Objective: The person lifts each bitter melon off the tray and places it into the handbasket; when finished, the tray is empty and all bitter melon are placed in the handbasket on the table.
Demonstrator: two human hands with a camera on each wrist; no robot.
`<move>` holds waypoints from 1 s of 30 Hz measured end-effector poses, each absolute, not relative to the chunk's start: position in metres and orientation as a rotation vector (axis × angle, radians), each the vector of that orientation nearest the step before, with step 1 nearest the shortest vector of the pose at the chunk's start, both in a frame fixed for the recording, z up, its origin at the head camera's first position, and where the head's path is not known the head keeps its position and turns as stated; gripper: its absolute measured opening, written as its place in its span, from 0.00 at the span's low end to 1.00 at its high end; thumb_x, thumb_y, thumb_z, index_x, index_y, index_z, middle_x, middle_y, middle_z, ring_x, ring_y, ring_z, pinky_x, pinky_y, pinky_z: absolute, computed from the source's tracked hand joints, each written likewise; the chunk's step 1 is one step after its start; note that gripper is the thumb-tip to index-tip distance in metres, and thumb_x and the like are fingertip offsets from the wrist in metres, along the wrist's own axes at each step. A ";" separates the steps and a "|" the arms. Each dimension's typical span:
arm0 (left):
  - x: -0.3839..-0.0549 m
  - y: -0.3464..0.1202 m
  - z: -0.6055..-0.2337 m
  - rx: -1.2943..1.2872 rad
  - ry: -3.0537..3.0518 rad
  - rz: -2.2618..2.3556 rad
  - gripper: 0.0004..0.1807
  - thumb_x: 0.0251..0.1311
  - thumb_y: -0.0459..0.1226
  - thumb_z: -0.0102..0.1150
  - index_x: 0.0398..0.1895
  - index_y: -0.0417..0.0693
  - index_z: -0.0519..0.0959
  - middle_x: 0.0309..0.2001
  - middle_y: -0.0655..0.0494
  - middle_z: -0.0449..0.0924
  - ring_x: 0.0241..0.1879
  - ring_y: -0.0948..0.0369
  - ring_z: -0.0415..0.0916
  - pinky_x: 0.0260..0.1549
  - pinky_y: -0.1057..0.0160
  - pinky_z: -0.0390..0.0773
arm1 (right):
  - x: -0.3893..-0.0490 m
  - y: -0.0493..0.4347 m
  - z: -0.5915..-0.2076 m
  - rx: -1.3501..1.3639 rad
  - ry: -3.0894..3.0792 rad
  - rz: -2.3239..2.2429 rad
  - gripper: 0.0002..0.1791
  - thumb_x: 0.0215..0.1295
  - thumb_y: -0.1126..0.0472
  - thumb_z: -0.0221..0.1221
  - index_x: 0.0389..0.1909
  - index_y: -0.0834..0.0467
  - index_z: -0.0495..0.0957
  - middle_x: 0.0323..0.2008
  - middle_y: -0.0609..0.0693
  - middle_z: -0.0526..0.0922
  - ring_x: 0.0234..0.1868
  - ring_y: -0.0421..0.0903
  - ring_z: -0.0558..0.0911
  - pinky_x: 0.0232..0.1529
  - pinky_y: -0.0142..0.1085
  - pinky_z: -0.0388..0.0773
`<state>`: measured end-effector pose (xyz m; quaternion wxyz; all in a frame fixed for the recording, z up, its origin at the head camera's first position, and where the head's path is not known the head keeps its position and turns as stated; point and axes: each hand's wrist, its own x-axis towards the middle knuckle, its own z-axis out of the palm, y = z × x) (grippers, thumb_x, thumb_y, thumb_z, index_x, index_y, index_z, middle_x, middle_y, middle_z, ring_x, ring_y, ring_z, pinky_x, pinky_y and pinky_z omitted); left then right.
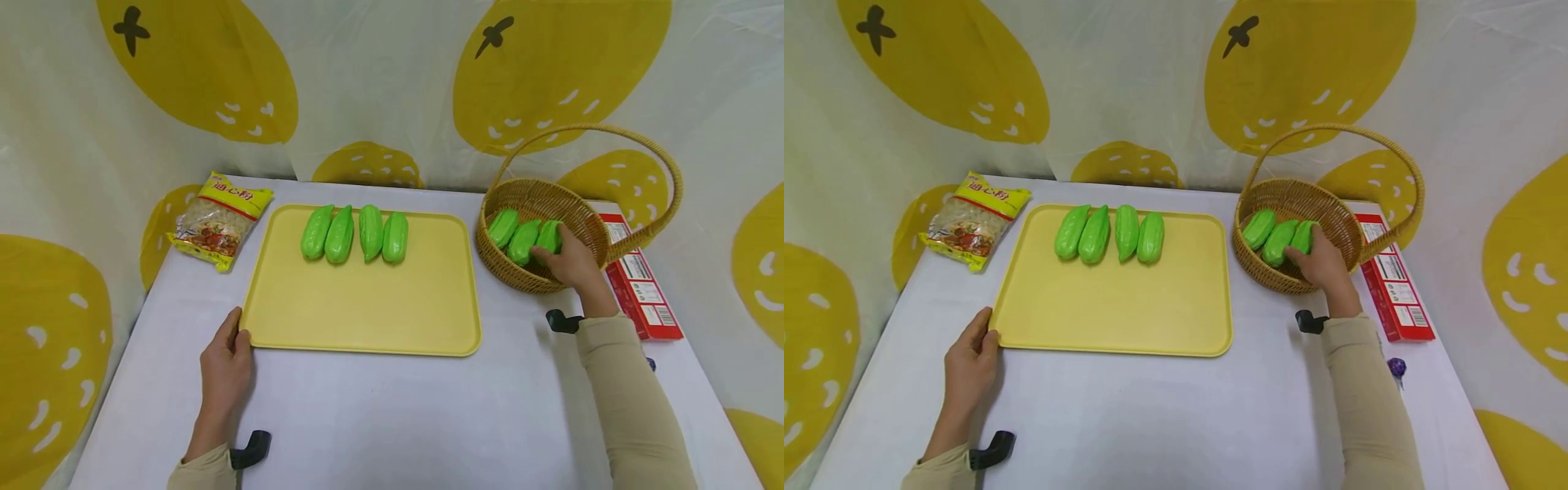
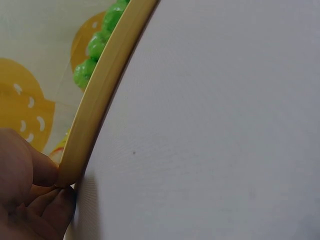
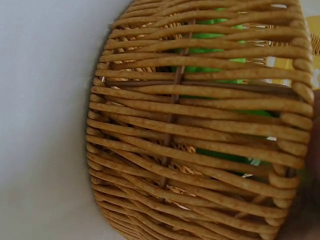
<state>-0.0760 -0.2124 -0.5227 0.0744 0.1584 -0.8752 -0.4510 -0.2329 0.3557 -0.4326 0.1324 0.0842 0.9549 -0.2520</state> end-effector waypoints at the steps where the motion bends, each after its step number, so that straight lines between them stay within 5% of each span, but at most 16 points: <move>1: -0.076 -0.212 -0.523 0.476 -2.628 -1.354 0.27 0.76 0.31 0.45 0.77 0.39 0.63 0.75 0.40 0.65 0.75 0.47 0.65 0.69 0.46 0.70 | -0.233 0.356 -0.433 0.241 2.763 -0.732 0.50 0.78 0.41 0.49 0.80 0.67 0.33 0.72 0.78 0.56 0.67 0.74 0.63 0.69 0.70 0.63; 14: -0.077 -0.212 -0.518 0.482 -2.637 -1.352 0.27 0.77 0.31 0.44 0.77 0.39 0.62 0.75 0.40 0.65 0.74 0.47 0.65 0.68 0.46 0.70 | -0.241 0.358 -0.436 0.171 2.695 -0.665 0.46 0.78 0.43 0.48 0.76 0.74 0.44 0.63 0.75 0.63 0.61 0.69 0.65 0.66 0.67 0.65; 30: -0.076 -0.211 -0.522 0.486 -2.639 -1.350 0.27 0.77 0.31 0.44 0.77 0.39 0.62 0.76 0.40 0.65 0.75 0.47 0.65 0.68 0.45 0.70 | -0.242 0.360 -0.435 0.166 2.664 -0.650 0.45 0.78 0.43 0.48 0.75 0.76 0.46 0.62 0.75 0.64 0.61 0.69 0.65 0.69 0.68 0.64</move>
